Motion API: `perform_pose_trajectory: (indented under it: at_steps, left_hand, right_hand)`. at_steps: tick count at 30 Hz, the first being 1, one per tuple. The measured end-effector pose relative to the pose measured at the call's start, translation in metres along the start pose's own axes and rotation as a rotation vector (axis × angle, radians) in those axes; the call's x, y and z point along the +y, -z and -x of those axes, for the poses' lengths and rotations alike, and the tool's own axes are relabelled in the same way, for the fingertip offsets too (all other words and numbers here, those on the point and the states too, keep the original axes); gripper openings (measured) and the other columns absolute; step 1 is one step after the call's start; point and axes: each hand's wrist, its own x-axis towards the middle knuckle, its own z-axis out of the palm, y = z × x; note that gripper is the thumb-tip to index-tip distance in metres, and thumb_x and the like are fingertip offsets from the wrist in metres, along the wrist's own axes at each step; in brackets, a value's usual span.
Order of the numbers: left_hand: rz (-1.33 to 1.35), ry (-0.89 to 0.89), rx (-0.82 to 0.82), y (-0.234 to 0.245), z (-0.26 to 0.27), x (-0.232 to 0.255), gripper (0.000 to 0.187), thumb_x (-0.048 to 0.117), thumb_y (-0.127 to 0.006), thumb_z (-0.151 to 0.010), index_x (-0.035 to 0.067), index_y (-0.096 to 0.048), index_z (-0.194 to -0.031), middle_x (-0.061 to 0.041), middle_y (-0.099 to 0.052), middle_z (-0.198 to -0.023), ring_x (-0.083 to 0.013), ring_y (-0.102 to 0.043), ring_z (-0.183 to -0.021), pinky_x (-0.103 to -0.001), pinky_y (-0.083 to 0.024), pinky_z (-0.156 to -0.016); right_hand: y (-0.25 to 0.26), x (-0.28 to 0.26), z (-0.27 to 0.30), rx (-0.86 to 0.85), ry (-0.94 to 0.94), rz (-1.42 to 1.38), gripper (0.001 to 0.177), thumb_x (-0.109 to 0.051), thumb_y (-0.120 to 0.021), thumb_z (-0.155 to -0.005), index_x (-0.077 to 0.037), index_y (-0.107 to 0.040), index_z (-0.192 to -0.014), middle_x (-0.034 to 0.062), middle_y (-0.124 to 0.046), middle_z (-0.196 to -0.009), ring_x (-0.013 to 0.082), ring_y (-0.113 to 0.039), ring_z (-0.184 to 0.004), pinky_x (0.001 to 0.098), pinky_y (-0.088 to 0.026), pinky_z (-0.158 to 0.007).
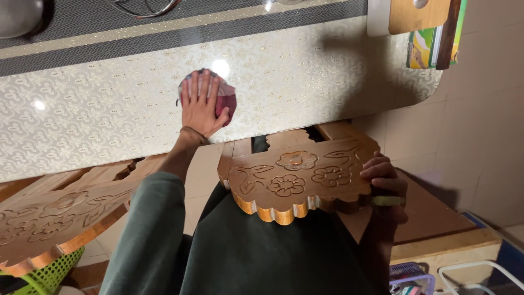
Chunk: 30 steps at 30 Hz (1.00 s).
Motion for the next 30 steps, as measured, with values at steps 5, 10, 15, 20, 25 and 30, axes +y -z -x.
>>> perform_pose_trajectory:
  at_steps: [5, 10, 15, 20, 25, 30]
  left_hand:
    - [-0.022, -0.134, -0.214, 0.011, -0.037, 0.028, 0.089, 0.068, -0.036, -0.097, 0.014, -0.02, -0.166, -0.018, -0.008, -0.172, -0.0383, 0.0, -0.158, -0.058, 0.002, -0.126]
    - [-0.071, -0.371, -0.24, -0.002, -0.069, 0.063, 0.09, 0.068, -0.036, -0.099, 0.015, -0.014, -0.168, -0.015, -0.002, -0.174, -0.0337, 0.003, -0.159, -0.057, 0.0, -0.128]
    - [-0.167, -0.511, -0.379, 0.002, -0.089, 0.111, 0.095, 0.068, -0.039, -0.093, 0.016, -0.009, -0.167, -0.015, 0.002, -0.172, -0.0326, 0.006, -0.157, -0.055, 0.002, -0.127]
    - [-0.184, -0.706, -0.333, -0.024, -0.1, 0.15, 0.095, 0.068, -0.038, -0.096, 0.013, -0.007, -0.167, -0.014, 0.003, -0.172, -0.032, 0.007, -0.158, -0.053, 0.002, -0.128]
    - [-0.133, -0.692, -0.261, -0.029, -0.105, 0.18, 0.099, 0.073, -0.038, -0.095, 0.009, -0.012, -0.166, -0.018, 0.0, -0.172, -0.0377, 0.005, -0.157, -0.056, 0.003, -0.127]
    - [-0.069, -0.686, -0.127, -0.035, -0.115, 0.194, 0.099, 0.072, -0.044, -0.097, 0.006, -0.019, -0.167, -0.022, -0.006, -0.173, -0.0449, 0.001, -0.158, -0.06, 0.001, -0.127]
  right_hand:
    - [-0.005, -0.002, 0.002, 0.061, -0.034, 0.026, 0.056, -0.059, -0.043, -0.097, -0.02, -0.072, -0.126, 0.0151, -0.072, -0.116, 0.0273, -0.062, -0.113, 0.042, -0.03, -0.122]
    - [-0.004, 0.001, 0.004, 0.067, -0.018, 0.002, 0.073, -0.076, -0.038, -0.095, -0.017, -0.072, -0.122, 0.0145, -0.072, -0.113, 0.0271, -0.062, -0.11, 0.0435, -0.03, -0.125]
    - [-0.009, -0.004, 0.002, 0.099, -0.058, 0.009, 0.068, -0.073, -0.041, -0.095, -0.017, -0.072, -0.118, 0.0141, -0.073, -0.111, 0.0279, -0.063, -0.108, 0.044, -0.03, -0.124]
    - [-0.01, -0.007, 0.003, 0.102, -0.084, -0.004, 0.065, -0.07, -0.04, -0.097, -0.019, -0.073, -0.117, 0.0127, -0.073, -0.112, 0.0266, -0.062, -0.11, 0.0434, -0.03, -0.125]
    - [-0.011, -0.009, -0.004, 0.085, -0.078, -0.009, 0.064, -0.069, -0.044, -0.095, -0.018, -0.074, -0.12, 0.0116, -0.073, -0.114, 0.026, -0.062, -0.112, 0.0424, -0.029, -0.126]
    - [-0.008, -0.006, -0.005, 0.072, -0.06, -0.016, 0.057, -0.06, -0.049, -0.094, -0.016, -0.074, -0.12, 0.0129, -0.073, -0.116, 0.0265, -0.061, -0.114, 0.0421, -0.028, -0.125]
